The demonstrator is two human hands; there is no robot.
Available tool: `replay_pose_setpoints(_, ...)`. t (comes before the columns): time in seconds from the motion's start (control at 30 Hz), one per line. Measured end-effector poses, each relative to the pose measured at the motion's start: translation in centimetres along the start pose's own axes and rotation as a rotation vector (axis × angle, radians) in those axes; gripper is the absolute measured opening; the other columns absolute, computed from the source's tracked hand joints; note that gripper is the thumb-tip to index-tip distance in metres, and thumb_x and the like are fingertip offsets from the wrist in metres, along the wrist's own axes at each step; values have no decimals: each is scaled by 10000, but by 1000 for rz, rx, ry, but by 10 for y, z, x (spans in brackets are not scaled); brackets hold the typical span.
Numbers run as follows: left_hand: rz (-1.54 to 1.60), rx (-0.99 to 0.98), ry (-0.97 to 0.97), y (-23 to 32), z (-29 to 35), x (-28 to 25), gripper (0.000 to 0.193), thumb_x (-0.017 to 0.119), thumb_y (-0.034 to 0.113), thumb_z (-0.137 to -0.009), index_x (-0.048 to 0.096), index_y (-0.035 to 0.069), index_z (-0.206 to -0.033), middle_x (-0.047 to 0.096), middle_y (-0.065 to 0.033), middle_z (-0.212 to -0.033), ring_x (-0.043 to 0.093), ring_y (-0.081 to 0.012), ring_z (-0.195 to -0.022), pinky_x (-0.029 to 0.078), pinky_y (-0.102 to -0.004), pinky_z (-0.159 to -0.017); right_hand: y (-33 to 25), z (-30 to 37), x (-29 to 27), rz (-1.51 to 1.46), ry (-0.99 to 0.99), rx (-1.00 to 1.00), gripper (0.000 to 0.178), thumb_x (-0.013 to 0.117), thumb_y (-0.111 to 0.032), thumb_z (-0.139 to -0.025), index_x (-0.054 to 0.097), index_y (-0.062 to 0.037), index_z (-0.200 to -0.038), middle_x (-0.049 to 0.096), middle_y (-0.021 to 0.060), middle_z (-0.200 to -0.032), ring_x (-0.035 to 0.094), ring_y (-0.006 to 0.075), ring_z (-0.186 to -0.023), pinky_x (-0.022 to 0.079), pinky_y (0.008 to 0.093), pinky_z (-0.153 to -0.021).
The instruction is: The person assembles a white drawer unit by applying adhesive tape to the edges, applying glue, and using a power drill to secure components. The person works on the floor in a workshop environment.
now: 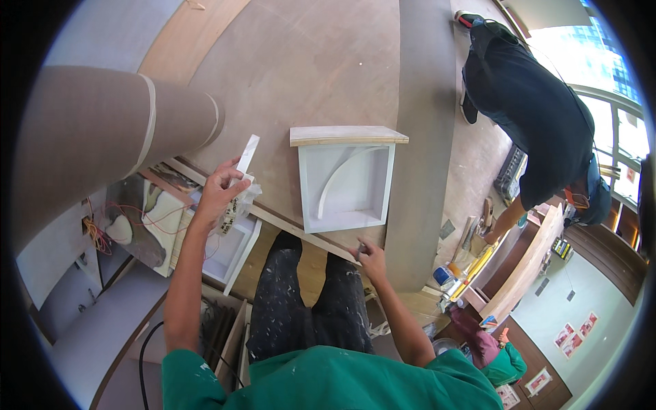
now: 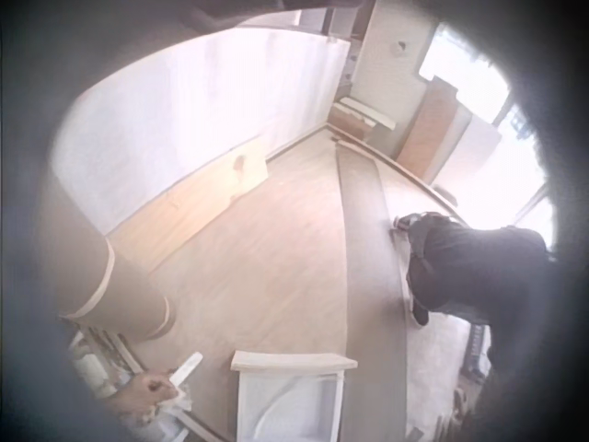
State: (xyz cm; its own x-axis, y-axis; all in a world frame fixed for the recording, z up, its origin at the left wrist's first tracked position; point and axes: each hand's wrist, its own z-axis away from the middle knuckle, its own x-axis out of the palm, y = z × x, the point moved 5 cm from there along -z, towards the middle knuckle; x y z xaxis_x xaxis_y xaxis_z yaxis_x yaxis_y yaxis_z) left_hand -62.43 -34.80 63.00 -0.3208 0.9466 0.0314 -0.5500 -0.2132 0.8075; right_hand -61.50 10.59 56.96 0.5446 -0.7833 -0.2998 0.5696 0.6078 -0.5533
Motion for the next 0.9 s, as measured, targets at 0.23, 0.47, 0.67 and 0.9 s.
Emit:
replay_pose_setpoints(0.23, -386, 249, 93, 6, -42, -7, 677, 725, 35, -824, 471, 41, -1451, 408, -157, -1490, 448, -255, -1342, 369, -352, -1104, 86, 39, -56, 138, 136, 175, 349, 800, -322, -820, 742, -10, -965, 560, -3, -607, 485, 82, -562, 402, 306, -520)
replay_pose_setpoints(0.47, -625, 390, 152, 1, -81, 7, 837, 669, 9, -812, 297, 91, -1557, 409, -208, -1483, 415, -347, -1368, 336, -387, -1135, 164, 97, -57, -16, 138, 293, 249, 757, -249, -850, 744, -13, -929, 674, 15, -725, 580, 79, -627, 471, 271, -582)
replay_pose_setpoints(0.67, -917, 430, 92, -32, -88, 64, 940, 702, -16, -768, 247, 145, -1575, 410, -224, -1439, 419, -426, -1324, 373, -463, -1106, 121, 100, -41, -1, 77, 360, 284, 718, -183, -865, 736, -20, -1096, 610, -6, -667, 539, 68, -587, 472, 261, -577)
replay_pose_setpoints(0.9, -992, 257, 242, -95, -82, 87, 1076, 768, 19, -726, 136, 116, -1591, 496, -278, -1204, 528, -453, -1111, 439, -495, -979, 108, 107, -37, -83, 129, 311, 357, 773, -222, -853, 723, -28, -1149, 530, -39, -632, 479, 45, -557, 453, 255, -554)
